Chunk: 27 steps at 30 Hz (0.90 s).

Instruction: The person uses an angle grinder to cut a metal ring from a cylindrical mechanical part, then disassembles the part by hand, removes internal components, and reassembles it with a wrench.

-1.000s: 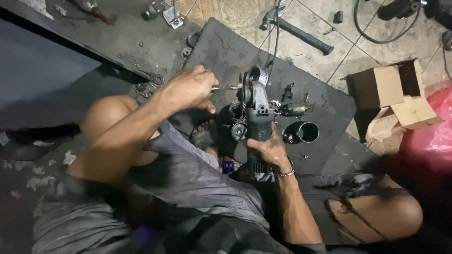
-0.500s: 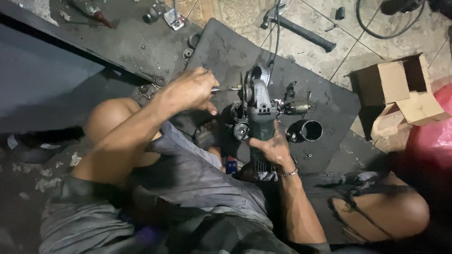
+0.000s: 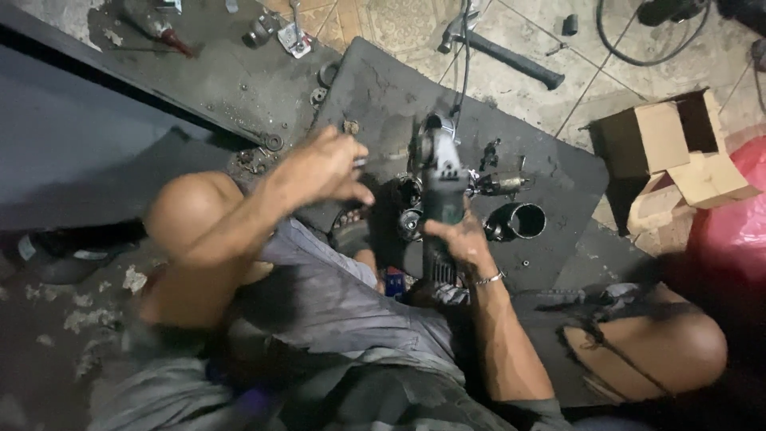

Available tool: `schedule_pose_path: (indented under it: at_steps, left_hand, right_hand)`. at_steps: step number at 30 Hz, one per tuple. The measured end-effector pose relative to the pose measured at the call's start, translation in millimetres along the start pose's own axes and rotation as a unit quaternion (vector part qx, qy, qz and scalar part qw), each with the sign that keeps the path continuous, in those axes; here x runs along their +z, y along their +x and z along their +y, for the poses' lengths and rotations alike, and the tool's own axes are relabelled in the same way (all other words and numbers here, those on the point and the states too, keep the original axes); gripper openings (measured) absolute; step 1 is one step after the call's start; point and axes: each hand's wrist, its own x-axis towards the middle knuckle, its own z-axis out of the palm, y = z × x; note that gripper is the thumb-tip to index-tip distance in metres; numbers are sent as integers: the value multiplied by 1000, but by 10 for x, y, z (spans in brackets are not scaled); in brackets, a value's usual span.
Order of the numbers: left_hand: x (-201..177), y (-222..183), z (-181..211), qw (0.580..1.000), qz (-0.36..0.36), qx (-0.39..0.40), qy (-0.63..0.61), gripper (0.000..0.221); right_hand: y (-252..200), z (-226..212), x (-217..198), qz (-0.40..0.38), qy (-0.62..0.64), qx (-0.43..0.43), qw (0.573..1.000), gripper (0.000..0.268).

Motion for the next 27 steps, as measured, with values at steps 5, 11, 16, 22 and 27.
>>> schedule_pose_path:
  at_steps: [5,11,16,22,27]
  left_hand:
    - [514,-580,741,911,19,-87,-403,33]
    - [1694,-522,1343,773,285,-153,-546,26]
    - [1208,-518,1660,676,322,-312,-585,33]
    - [1831,-123,1470,536,297,-352,-708,19]
    - [1539,-53,1246,474,267,-370,-753,16]
  right_hand:
    - [472,-137,-113,-14,104,14,994,85]
    - [548,-597,-239,5,123,-126,984,35]
    - [499,-916,32,66,263,-43,961,38]
    - [333,-1167,172,88,232,-43,968,41]
    - [531,-1297,262,94,250,-66,962,40]
